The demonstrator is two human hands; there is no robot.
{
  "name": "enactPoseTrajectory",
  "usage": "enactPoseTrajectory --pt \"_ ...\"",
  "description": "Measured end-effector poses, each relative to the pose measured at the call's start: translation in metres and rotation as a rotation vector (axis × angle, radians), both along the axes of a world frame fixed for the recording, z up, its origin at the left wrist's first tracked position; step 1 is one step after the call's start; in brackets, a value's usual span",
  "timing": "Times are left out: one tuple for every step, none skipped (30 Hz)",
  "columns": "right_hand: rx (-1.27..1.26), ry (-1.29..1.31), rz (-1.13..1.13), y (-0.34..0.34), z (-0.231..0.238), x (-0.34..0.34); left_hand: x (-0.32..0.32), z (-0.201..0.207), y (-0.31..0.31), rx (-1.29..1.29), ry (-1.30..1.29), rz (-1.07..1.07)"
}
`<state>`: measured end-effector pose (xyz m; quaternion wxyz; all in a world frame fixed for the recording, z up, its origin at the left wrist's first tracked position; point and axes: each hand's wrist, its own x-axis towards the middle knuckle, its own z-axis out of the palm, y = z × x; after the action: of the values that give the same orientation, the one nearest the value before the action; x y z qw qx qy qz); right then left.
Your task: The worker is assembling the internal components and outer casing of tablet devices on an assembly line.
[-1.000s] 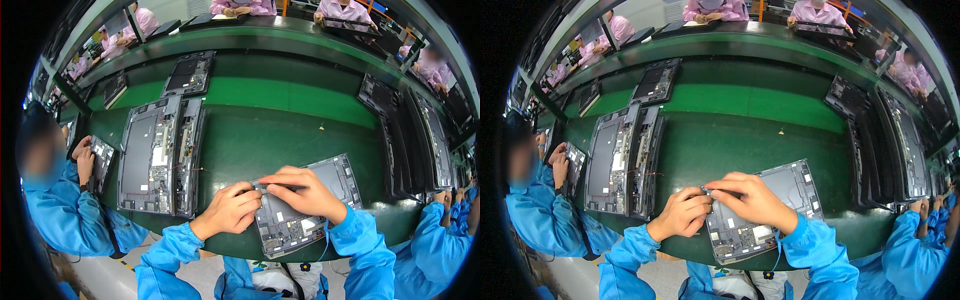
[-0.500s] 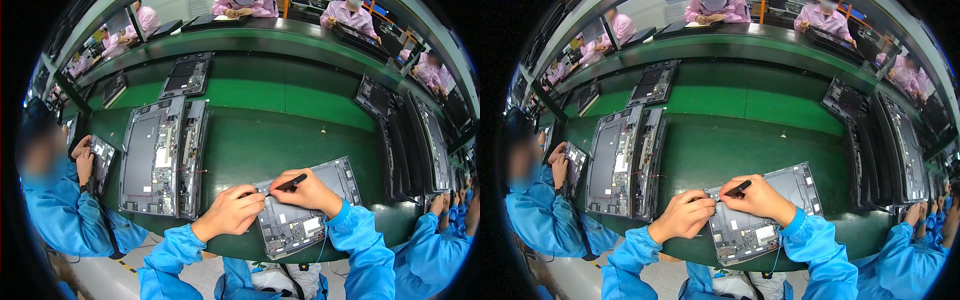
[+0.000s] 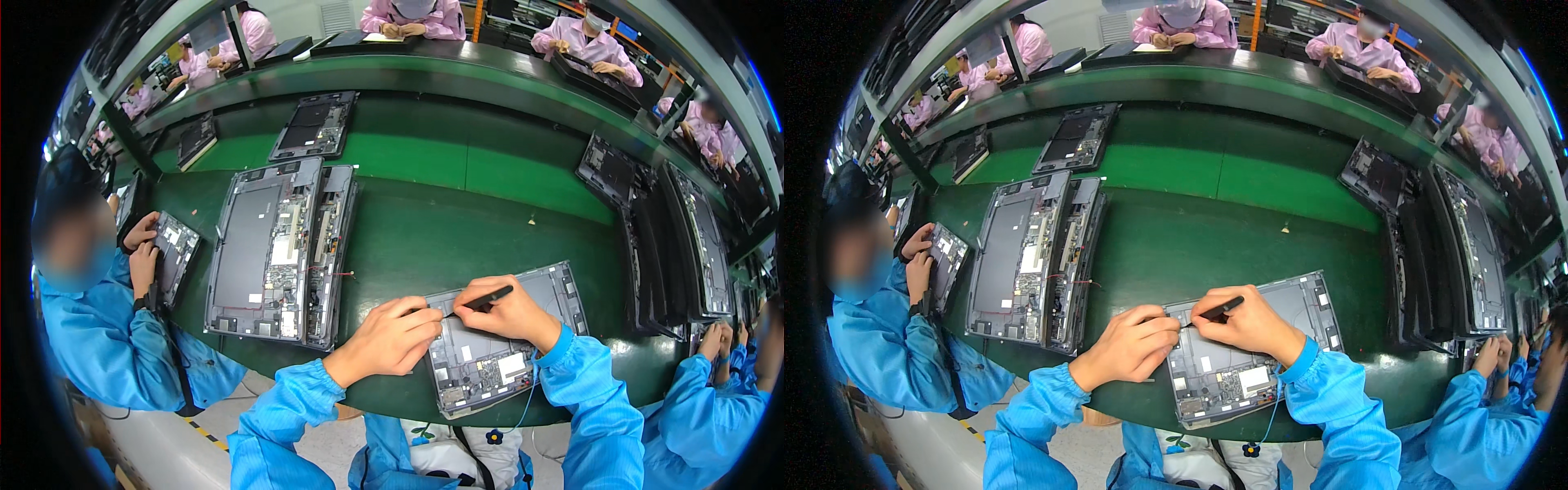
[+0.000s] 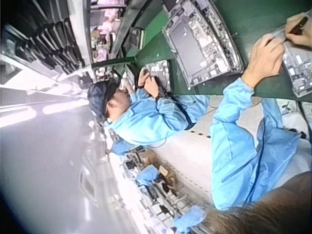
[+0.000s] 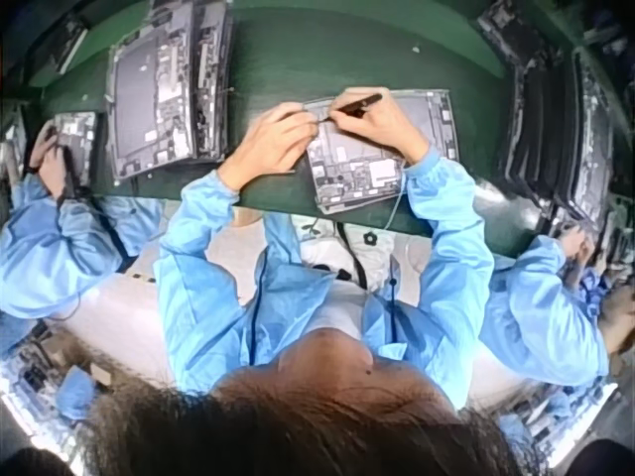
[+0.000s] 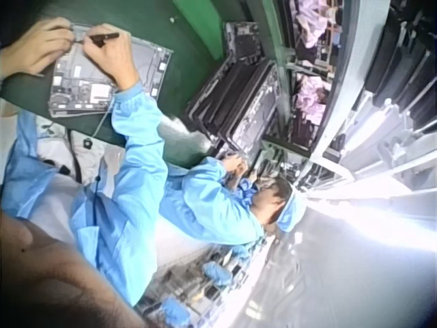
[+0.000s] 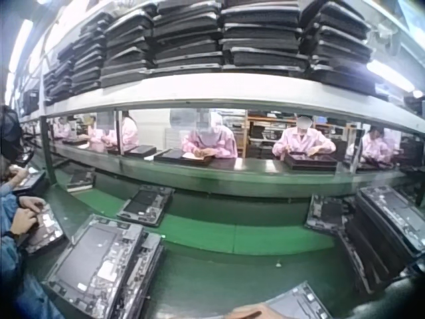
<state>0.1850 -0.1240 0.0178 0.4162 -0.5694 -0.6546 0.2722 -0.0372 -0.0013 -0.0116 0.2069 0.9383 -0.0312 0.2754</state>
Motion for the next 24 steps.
enactPoseTrajectory --pt "0.004 -0.004 0.004 -0.003 0.0 0.0 0.0 -0.001 0.0 -0.017 -0.007 0.006" --pt "0.005 -0.031 -0.003 -0.007 -0.001 0.0 0.0 -0.001 -0.001 -0.034 -0.015 0.012" --pt "0.004 -0.058 -0.011 -0.01 -0.002 -0.001 0.001 -0.001 -0.002 -0.032 -0.019 0.014" --pt "0.007 -0.062 -0.009 -0.012 0.0 -0.003 0.002 0.0 -0.003 -0.043 -0.014 0.021" --pt "0.031 -0.062 -0.022 -0.013 0.002 -0.006 0.003 0.0 -0.003 -0.055 -0.009 0.027" --pt "0.053 -0.061 -0.035 -0.015 0.003 -0.008 0.002 0.0 -0.004 -0.055 -0.012 0.028" --pt "0.08 -0.05 -0.024 -0.014 -0.001 -0.008 0.001 0.0 -0.004 -0.05 -0.017 0.036" --pt "0.08 -0.052 -0.022 -0.012 -0.002 -0.008 0.001 0.0 -0.004 -0.045 -0.021 0.044" --pt "0.091 -0.062 -0.012 -0.01 -0.002 -0.007 0.0 0.0 -0.004 -0.047 -0.023 0.045" --pt "0.103 -0.071 -0.001 -0.01 -0.002 -0.008 0.0 -0.001 -0.003 -0.046 -0.023 0.049" --pt "0.102 -0.072 0.002 -0.012 -0.001 -0.009 -0.001 -0.002 -0.003 -0.045 -0.022 0.053" --pt "0.089 -0.094 -0.009 -0.014 0.001 -0.008 0.001 -0.002 -0.003 -0.042 -0.028 0.059" --pt "0.077 -0.116 -0.02 -0.015 0.002 -0.007 0.002 -0.003 -0.004 -0.05 -0.039 0.053" --pt "0.08 -0.121 -0.015 -0.015 0.001 -0.007 0.004 -0.004 -0.005 -0.058 -0.05 0.045" --pt "0.1 -0.124 -0.024 -0.017 -0.001 -0.008 0.003 -0.005 -0.005 -0.056 -0.051 0.043" --pt "0.119 -0.127 -0.035 -0.018 -0.001 -0.01 0.002 -0.006 -0.005 -0.049 -0.049 0.047" --pt "0.112 -0.142 -0.039 -0.018 0.002 -0.012 0.003 -0.006 -0.005 -0.042 -0.047 0.049" --pt "0.112 -0.139 -0.045 -0.019 0.003 -0.016 0.001 -0.006 -0.005 -0.041 -0.044 0.044" --pt "0.118 -0.146 -0.067 -0.02 0.003 -0.019 0.0 -0.006 -0.006 -0.039 -0.04 0.054" --pt "0.124 -0.152 -0.089 -0.022 0.003 -0.022 -0.001 -0.005 -0.006 -0.038 -0.037 0.065" --pt "0.127 -0.151 -0.091 -0.023 0.003 -0.024 0.0 -0.005 -0.007 -0.035 -0.036 0.063" --pt "0.124 -0.187 -0.131 -0.026 0.004 -0.027 0.001 -0.005 -0.007 -0.036 -0.036 0.067" --pt "0.12 -0.224 -0.171 -0.028 0.003 -0.031 0.001 -0.006 -0.008 -0.038 -0.038 0.07" --pt "0.122 -0.223 -0.171 -0.029 0.003 -0.035 0.001 -0.006 -0.009 -0.036 -0.037 0.071"
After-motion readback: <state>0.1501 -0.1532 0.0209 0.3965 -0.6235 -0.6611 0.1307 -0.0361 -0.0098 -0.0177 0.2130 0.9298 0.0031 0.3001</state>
